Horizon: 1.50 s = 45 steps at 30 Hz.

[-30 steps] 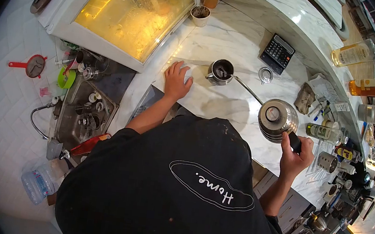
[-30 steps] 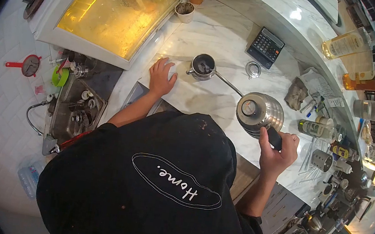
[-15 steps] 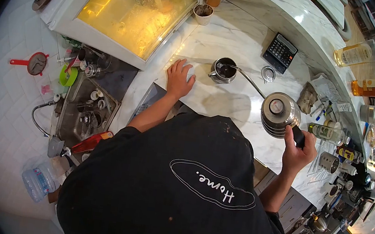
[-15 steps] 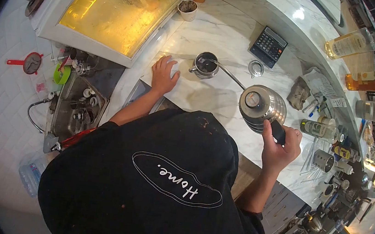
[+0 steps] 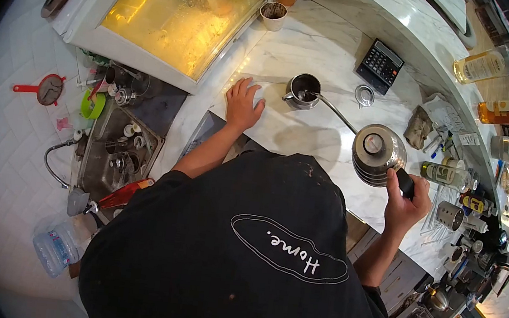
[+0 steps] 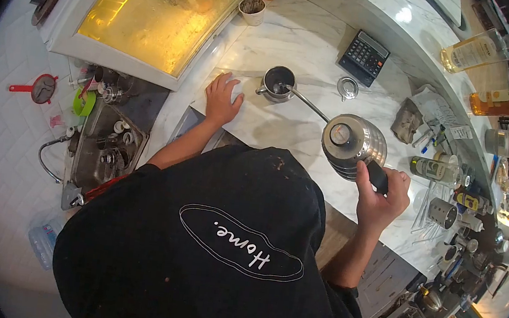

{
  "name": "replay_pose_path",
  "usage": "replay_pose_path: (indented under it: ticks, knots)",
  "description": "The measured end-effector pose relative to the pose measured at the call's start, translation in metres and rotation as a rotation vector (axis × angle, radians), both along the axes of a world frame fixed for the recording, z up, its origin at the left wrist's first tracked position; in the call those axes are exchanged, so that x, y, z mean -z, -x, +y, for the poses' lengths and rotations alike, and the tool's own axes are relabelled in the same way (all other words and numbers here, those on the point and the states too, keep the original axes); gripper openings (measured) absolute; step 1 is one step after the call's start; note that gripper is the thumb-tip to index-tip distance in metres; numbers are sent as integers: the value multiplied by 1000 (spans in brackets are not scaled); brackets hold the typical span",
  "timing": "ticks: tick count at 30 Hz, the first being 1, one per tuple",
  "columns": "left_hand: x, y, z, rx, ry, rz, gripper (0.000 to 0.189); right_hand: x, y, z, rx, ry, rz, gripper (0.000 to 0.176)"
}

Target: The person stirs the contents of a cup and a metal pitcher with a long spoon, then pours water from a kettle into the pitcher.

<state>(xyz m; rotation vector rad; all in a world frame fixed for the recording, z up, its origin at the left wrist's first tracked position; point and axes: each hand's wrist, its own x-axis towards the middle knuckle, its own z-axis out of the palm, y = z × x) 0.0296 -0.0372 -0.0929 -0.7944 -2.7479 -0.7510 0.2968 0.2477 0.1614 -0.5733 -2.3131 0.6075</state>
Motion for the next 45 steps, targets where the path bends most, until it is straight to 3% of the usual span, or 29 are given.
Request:
replay_pose_path:
  ticks: [17, 23, 45]
  knots:
    - [0, 0, -1, 5, 2, 8, 44, -8, -4, 6, 4, -67, -26, 29]
    - [0, 0, -1, 7, -1, 6, 43, 2, 1, 0, 35, 34, -35, 30]
    - [-1, 0, 1, 2, 19, -2, 44, 21, 18, 1, -17, 46, -32, 31]
